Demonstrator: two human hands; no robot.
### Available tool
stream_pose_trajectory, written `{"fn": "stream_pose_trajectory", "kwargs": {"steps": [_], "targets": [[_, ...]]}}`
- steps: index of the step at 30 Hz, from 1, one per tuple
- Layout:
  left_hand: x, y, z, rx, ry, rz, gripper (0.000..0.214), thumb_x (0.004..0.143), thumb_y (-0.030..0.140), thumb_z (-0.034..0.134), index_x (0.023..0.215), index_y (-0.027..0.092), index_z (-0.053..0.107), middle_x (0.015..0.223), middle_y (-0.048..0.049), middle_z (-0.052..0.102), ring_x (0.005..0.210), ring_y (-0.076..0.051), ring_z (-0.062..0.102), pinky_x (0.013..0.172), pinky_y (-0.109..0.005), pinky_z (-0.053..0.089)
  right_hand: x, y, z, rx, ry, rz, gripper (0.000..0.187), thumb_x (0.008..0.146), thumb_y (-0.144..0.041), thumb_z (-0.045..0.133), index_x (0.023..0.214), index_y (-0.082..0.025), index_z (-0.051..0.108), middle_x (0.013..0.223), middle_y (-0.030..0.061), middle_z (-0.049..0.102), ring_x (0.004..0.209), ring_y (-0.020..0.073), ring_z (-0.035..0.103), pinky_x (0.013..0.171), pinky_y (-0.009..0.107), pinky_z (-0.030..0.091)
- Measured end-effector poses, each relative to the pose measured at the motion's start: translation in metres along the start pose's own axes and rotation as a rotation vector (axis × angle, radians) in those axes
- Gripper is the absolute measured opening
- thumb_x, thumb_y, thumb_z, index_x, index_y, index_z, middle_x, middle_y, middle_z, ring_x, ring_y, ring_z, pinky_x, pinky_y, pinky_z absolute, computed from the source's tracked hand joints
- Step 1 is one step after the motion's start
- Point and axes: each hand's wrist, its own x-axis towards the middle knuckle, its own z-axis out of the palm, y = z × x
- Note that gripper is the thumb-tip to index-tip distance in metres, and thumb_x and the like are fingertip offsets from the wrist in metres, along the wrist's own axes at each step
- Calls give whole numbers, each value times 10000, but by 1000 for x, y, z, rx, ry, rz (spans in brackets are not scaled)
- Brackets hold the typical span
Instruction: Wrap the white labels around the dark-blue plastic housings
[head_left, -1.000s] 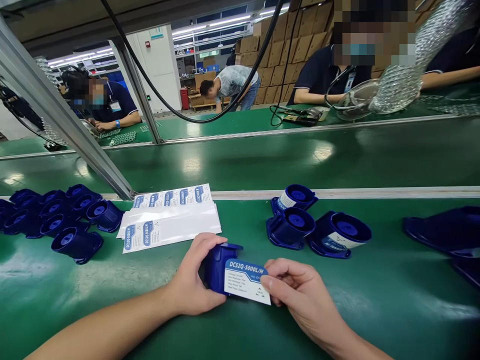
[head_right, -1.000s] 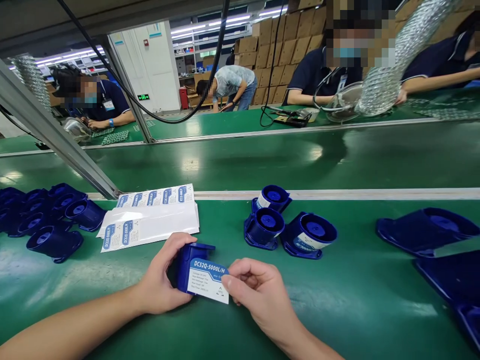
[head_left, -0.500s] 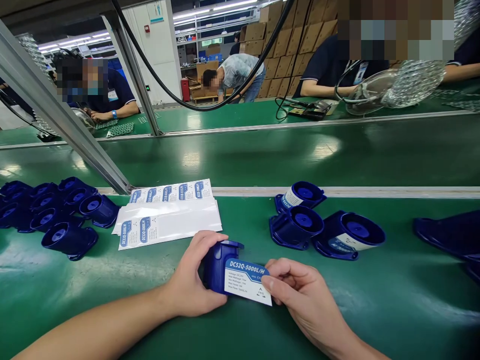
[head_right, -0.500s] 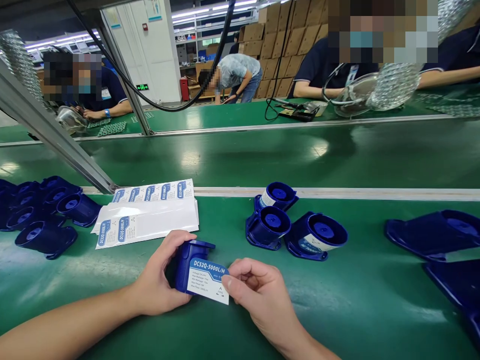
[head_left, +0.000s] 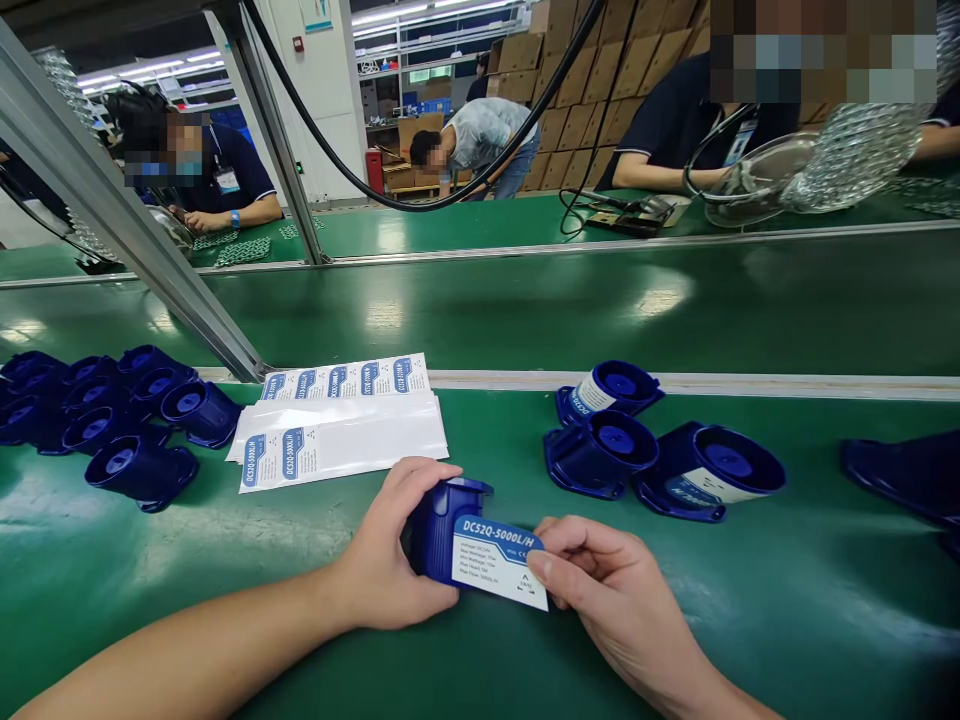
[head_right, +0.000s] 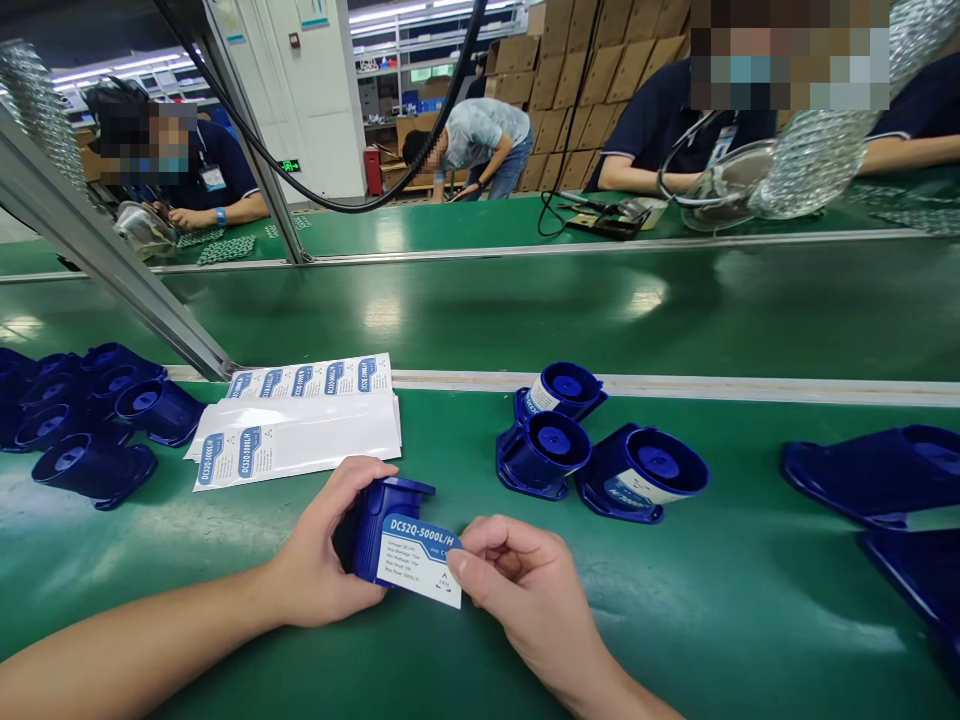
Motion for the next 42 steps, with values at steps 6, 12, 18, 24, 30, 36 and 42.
{"fn": "stream_pose_trajectory", "kwargs": {"steps": [6,12,18,24,30,36,42], "targets": [[0,1,0,-1,2,-2,903,610,15,728,1443,302,529,1316,-85,529,1235,-312,553,1079,-467,478,0,-3,2,-21,15,-2,361,776,-504,913,697,-191,750,678,24,651,560,130,537,515,253,428],[-1,0,0,5,4,2,910,600,8,722,1442,295,532,1321,-90,529,1241,-315,552,1088,-476,474,0,-4,2,-21,21,7,358,767,-507,917,695,-196,754,659,22,654,551,133,537,515,257,428],[-1,-1,0,4,-3,-8,915,598,15,738,1445,294,531,1325,-95,529,1236,-322,547,1083,-489,482,-1,-4,1,-35,15,15,367,778,-515,909,687,-195,754,654,26,660,559,138,549,524,259,424],[0,0,0,8,0,-5,905,601,19,736,1440,289,532,1324,-100,533,1236,-326,548,1089,-499,484,-2,-3,3,-57,34,3,385,775,-531,903,678,-192,748,639,25,649,542,132,532,510,254,403],[-1,1,0,8,4,-2,910,598,20,739,1441,291,530,1324,-102,535,1236,-328,553,1086,-499,489,0,-5,4,-79,44,7,410,762,-558,897,667,-189,746,605,28,639,522,136,525,496,262,399],[0,1,0,5,2,-4,908,592,18,730,1434,292,532,1326,-102,533,1242,-334,551,1095,-509,484,-4,-12,14,-62,118,-2,463,701,-597,921,621,-189,716,592,21,619,507,131,499,472,264,381],[0,1,0,7,5,2,919,592,17,726,1442,300,521,1321,-98,532,1236,-330,555,1091,-505,479,-6,-18,19,-34,144,8,466,678,-595,942,616,-191,718,597,11,626,508,121,502,497,262,373]]}}
